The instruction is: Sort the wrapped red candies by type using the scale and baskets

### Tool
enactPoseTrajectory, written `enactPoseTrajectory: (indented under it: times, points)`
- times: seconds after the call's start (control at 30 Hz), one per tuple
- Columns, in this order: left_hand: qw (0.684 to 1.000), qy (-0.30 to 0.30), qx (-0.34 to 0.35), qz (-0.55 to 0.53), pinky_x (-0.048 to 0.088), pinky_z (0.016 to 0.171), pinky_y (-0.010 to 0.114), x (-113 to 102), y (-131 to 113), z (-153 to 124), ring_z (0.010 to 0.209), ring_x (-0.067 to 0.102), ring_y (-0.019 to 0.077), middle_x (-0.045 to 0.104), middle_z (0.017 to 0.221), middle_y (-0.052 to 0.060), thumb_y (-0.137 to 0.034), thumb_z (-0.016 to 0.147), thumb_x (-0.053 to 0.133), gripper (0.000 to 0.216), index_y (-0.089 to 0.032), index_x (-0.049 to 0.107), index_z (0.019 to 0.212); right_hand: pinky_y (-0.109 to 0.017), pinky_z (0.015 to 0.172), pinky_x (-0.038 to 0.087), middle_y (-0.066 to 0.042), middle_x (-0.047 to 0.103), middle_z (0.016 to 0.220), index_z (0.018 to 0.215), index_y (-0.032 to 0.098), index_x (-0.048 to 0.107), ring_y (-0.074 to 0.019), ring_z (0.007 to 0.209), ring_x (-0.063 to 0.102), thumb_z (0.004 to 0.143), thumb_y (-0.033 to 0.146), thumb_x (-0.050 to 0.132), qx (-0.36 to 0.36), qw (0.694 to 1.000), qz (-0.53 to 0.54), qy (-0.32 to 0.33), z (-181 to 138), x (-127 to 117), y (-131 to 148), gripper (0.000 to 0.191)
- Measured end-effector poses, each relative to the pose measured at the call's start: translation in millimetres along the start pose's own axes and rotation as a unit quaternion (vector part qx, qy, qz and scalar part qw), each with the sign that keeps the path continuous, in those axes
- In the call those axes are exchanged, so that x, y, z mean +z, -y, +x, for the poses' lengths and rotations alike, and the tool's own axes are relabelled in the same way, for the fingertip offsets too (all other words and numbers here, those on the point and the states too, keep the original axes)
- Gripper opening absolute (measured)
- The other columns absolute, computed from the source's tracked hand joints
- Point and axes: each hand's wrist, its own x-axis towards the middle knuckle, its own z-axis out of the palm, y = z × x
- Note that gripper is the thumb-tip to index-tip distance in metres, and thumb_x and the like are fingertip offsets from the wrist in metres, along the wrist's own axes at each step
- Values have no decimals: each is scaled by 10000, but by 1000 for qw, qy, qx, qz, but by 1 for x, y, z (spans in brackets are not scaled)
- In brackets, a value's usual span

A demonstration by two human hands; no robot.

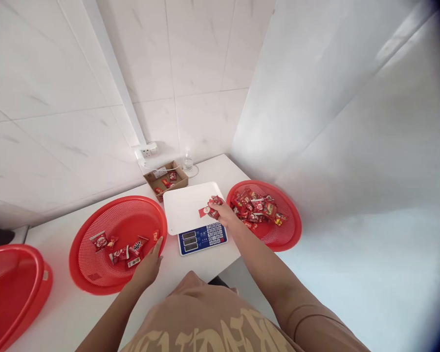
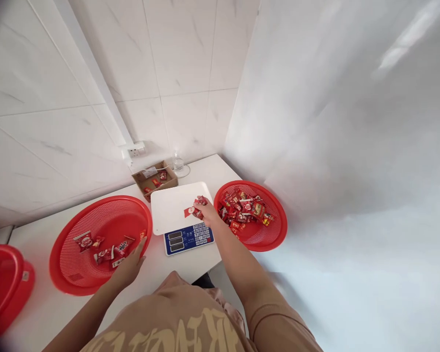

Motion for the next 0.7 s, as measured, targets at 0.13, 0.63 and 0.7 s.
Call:
enactPoseTrajectory:
  times: [0.13, 0.63, 0.7]
  points:
    - [1000, 0, 3, -20, 466, 877, 402, 1, 2, 0, 1138, 569, 294, 461, 1376, 233, -228, 877, 260, 617, -82, 160, 1468, -262, 610, 554, 54, 606, 789, 979, 268, 495, -105, 656, 648, 749, 210, 672, 29, 997, -63, -16, 13, 27, -15, 296]
    - [998, -21, 18, -60, 436, 930, 407, 7, 9, 1, 1227, 495, 296, 449, 1393, 214, -249, 878, 292, 612, -111, 193, 1467, -199, 495, 493, -22, 654, 791, 1045, 187, 564, -108, 570, 629, 798, 176, 593, 18, 974, -220, -51, 12, 15, -28, 250]
    - [998, -14, 12, -61, 431, 937, 409, 5, 8, 0, 1237, 484, 299, 446, 1396, 212, -255, 880, 292, 614, -118, 189, 1469, -193, 490, 479, -12, 646, 778, 1068, 186, 565, -97, 552, 605, 774, 156, 602, 15, 972, -226, -68, 12, 12, -29, 298]
